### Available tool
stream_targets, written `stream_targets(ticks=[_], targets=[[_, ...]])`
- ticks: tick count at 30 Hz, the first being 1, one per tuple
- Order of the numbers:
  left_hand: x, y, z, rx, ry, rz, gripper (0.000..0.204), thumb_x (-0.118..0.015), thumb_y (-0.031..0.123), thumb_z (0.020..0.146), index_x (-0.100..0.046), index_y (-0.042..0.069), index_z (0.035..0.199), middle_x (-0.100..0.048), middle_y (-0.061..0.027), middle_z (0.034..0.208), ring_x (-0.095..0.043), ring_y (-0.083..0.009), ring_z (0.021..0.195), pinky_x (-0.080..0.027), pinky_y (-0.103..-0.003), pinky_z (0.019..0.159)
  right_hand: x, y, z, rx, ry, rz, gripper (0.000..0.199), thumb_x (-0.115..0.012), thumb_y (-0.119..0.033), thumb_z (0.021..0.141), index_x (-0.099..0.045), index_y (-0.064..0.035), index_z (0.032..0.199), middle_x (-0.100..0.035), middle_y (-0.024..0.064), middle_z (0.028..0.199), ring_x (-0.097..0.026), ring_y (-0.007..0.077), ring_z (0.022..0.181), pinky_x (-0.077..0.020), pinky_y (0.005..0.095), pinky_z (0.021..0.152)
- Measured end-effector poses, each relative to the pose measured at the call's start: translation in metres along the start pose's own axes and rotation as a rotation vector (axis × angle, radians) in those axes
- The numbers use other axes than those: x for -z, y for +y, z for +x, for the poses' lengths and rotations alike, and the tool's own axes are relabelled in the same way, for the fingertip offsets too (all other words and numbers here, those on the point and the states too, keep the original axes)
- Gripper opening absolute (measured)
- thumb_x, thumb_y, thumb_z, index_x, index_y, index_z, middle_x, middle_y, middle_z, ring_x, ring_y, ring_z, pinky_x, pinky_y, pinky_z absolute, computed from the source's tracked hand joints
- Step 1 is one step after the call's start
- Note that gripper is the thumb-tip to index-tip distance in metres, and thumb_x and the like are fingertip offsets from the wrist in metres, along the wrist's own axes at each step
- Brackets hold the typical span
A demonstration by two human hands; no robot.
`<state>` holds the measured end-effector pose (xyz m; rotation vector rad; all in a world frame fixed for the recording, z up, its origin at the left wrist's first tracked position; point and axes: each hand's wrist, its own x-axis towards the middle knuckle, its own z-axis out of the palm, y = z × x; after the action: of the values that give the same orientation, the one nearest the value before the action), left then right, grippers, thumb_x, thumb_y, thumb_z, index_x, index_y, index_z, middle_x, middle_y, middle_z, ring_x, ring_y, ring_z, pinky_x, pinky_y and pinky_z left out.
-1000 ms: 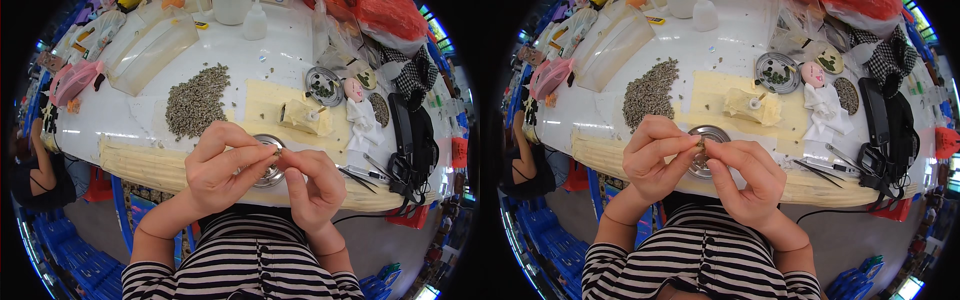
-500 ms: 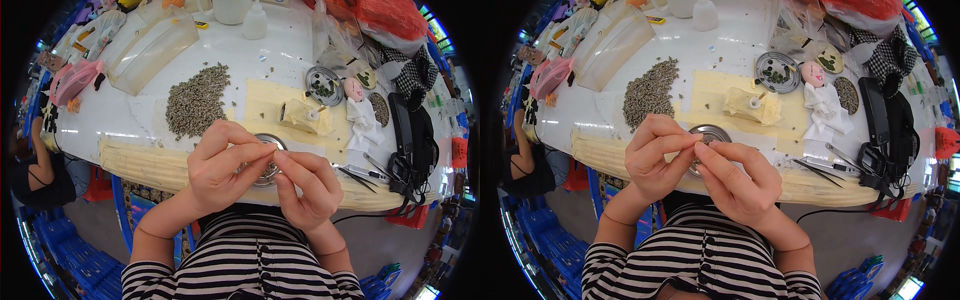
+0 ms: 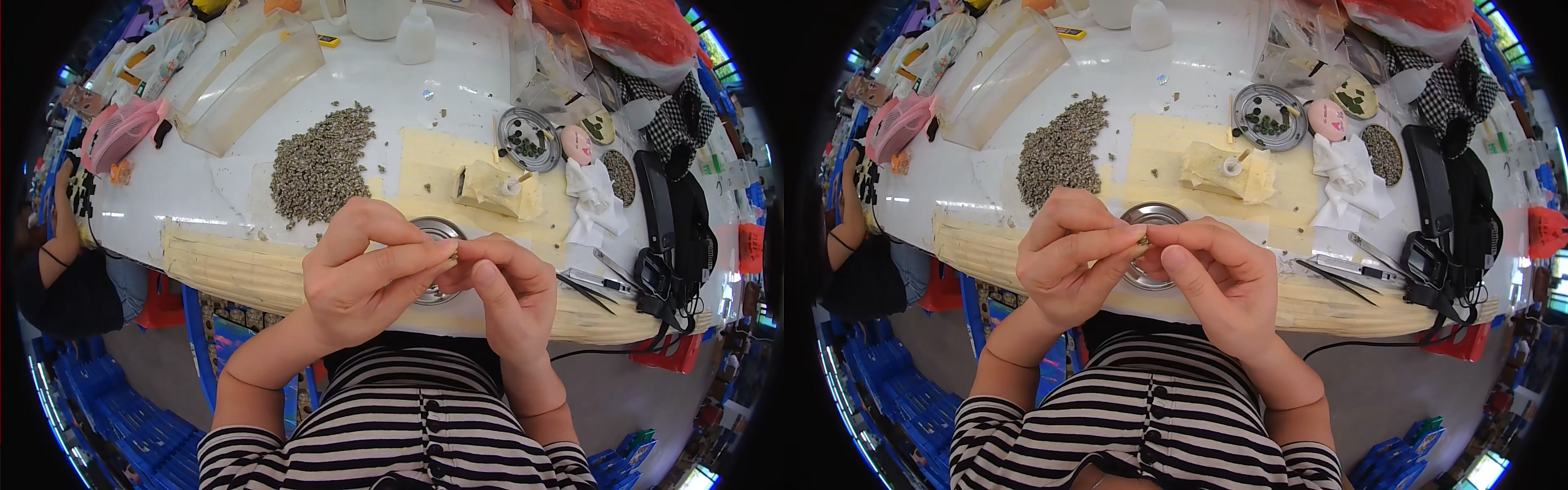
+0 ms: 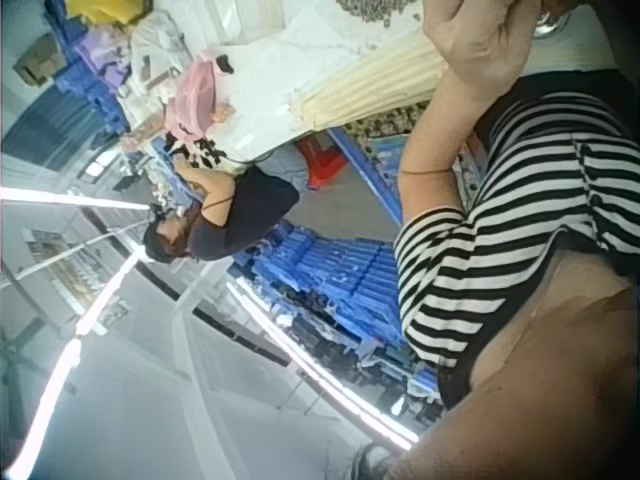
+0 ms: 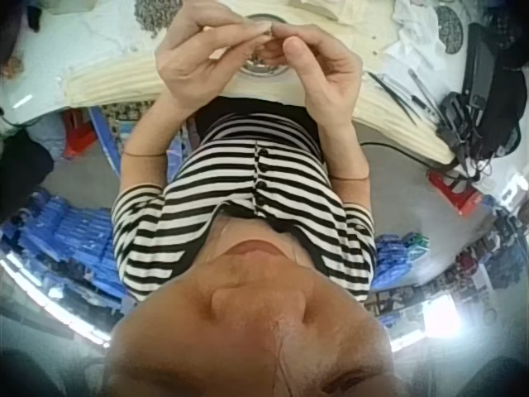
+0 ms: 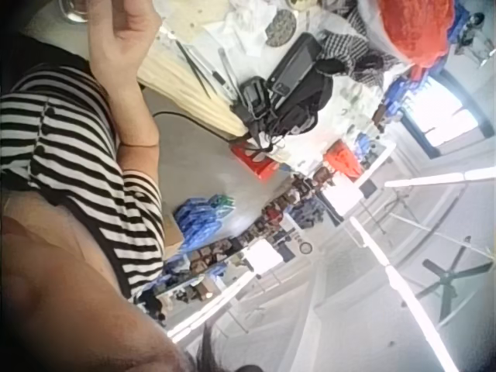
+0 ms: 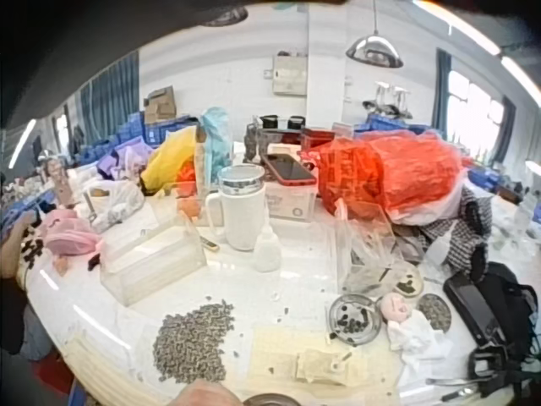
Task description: The person picks up a small metal piece and a thin wire from a tray, then inserts the wire into a small hole in the metal piece by hand while working over a table.
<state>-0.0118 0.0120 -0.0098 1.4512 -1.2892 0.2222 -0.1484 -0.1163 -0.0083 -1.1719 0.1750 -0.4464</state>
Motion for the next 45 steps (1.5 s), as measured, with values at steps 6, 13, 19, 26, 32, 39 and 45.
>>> stream_targets(ticks=[6, 13, 19, 26, 32, 39, 45], targets=[[0.001, -0.001, 0.001, -0.036, -0.015, 0.007, 0.035, -0.082, 0.002, 0.067, -0.077, 0.007, 0.101, -0.066, -0.0026, 0.09, -0.058, -0.019, 0.076, -0.047, -0.03, 0.065, 0.003, -0.003, 0.001, -0.116, -0.014, 0.126, 0.019, -0.058, -0.003, 0.099, -0.065, 0.006, 0.114, -0.069, 0.0111, 0.099, -0.07, 0.0167, 0.09, -0.0585, 0.028, 0.08], [-0.001, 0.004, 0.001, -0.096, -0.013, 0.079, 0.036, -0.082, 0.002, 0.065, -0.076, 0.003, 0.1, -0.064, -0.0035, 0.088, -0.059, -0.0204, 0.076, -0.046, -0.031, 0.065, 0.007, 0.004, 0.003, -0.18, -0.032, 0.311, 0.015, -0.064, 0.0, 0.094, -0.062, 0.0045, 0.109, -0.07, 0.0123, 0.1, -0.07, 0.0157, 0.089, -0.0593, 0.0277, 0.078], [-0.003, 0.003, 0.001, -0.083, -0.006, 0.116, 0.034, -0.082, 0.0, 0.064, -0.074, 0.0, 0.097, -0.064, -0.0043, 0.086, -0.059, -0.0212, 0.074, -0.047, -0.031, 0.063, -0.001, 0.002, -0.002, 0.207, 0.103, -0.388, 0.018, -0.071, 0.005, 0.086, -0.068, 0.0037, 0.103, -0.07, 0.0107, 0.097, -0.069, 0.0153, 0.082, -0.057, 0.0267, 0.073], [-0.004, 0.002, 0.0, -0.048, 0.008, 0.122, 0.033, -0.082, -0.001, 0.063, -0.074, 0.002, 0.095, -0.063, -0.0045, 0.084, -0.06, -0.0208, 0.073, -0.046, -0.031, 0.061, -0.008, -0.006, 0.004, 0.657, 0.081, -0.979, 0.028, -0.078, 0.003, 0.077, -0.074, -0.0013, 0.104, -0.07, 0.0115, 0.091, -0.068, 0.0203, 0.076, -0.0556, 0.0271, 0.064], [-0.003, 0.001, 0.0, 0.018, 0.006, 0.059, 0.031, -0.083, -0.002, 0.066, -0.075, 0.003, 0.096, -0.064, -0.0043, 0.085, -0.06, -0.0201, 0.074, -0.047, -0.03, 0.062, -0.006, -0.005, 0.004, 0.553, 0.084, -0.902, 0.028, -0.076, 0.001, 0.079, -0.074, -0.001, 0.107, -0.07, 0.0116, 0.093, -0.068, 0.0186, 0.076, -0.0551, 0.0271, 0.065], [0.002, 0.002, -0.001, 0.005, -0.029, 0.029, 0.028, -0.079, -0.005, 0.072, -0.073, 0.003, 0.099, -0.063, -0.0044, 0.089, -0.056, -0.0192, 0.079, -0.046, -0.031, 0.067, -0.001, -0.001, -0.001, 0.084, 0.005, -0.144, 0.027, -0.061, -0.003, 0.095, -0.067, 0.0039, 0.12, -0.07, 0.0116, 0.096, -0.069, 0.018, 0.082, -0.0563, 0.0286, 0.076], [0.006, 0.0, -0.002, -0.035, 0.011, -0.008, 0.034, -0.082, -0.003, 0.069, -0.076, 0.006, 0.101, -0.066, -0.0034, 0.091, -0.058, -0.0185, 0.077, -0.047, -0.029, 0.064, 0.007, -0.002, -0.001, -0.351, -0.091, 0.561, 0.032, -0.053, -0.015, 0.103, -0.062, 0.0044, 0.127, -0.07, 0.0124, 0.095, -0.071, 0.0209, 0.085, -0.0583, 0.0304, 0.078]])
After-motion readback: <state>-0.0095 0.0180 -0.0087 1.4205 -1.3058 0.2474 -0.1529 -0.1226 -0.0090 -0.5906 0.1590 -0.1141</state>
